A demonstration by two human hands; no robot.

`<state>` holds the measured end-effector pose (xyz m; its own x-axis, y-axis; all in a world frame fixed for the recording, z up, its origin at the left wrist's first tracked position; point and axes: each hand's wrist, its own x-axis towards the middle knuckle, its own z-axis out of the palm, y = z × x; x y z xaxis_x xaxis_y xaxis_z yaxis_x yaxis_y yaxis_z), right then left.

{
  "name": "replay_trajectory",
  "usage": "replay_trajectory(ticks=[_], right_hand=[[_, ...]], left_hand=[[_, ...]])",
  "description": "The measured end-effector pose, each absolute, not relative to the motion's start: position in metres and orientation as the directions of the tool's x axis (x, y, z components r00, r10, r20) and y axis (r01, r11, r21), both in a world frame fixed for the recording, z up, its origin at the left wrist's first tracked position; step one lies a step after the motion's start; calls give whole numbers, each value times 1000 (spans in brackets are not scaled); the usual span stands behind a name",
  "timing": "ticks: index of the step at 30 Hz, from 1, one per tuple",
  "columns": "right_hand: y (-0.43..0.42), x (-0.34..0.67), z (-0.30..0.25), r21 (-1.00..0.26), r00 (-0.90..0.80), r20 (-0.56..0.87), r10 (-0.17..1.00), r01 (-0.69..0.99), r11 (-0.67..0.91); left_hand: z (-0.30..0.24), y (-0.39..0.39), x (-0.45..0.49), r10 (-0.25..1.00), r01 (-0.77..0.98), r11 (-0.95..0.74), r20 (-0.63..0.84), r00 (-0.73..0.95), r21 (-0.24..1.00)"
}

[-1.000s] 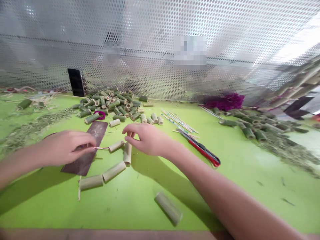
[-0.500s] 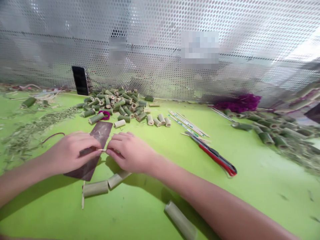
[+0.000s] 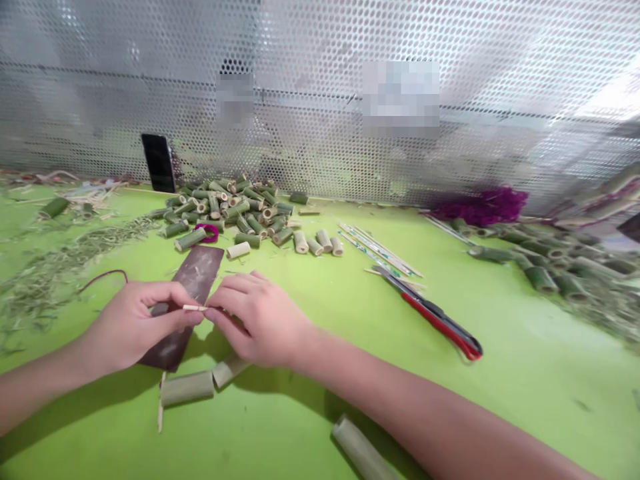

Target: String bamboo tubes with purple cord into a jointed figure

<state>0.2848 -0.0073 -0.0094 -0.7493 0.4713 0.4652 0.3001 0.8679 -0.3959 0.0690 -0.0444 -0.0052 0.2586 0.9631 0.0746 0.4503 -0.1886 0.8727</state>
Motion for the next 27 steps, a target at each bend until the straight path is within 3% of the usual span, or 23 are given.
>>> replay_trajectory(ticks=[7,17,27], right_hand=[[-11,285,-9,-493,-726,474,499,251,833],[-16,283,-12,-572,-591,561,579,229,788],[-24,277,-12,-371,-472,670,573,456,809]], left_hand=[[-5,-43,68,927,295,-243,132,350,924],[-9,-42,65,928,73,-57,26,372,996],[-6,-45,80,959,124,2,-37,281,992]])
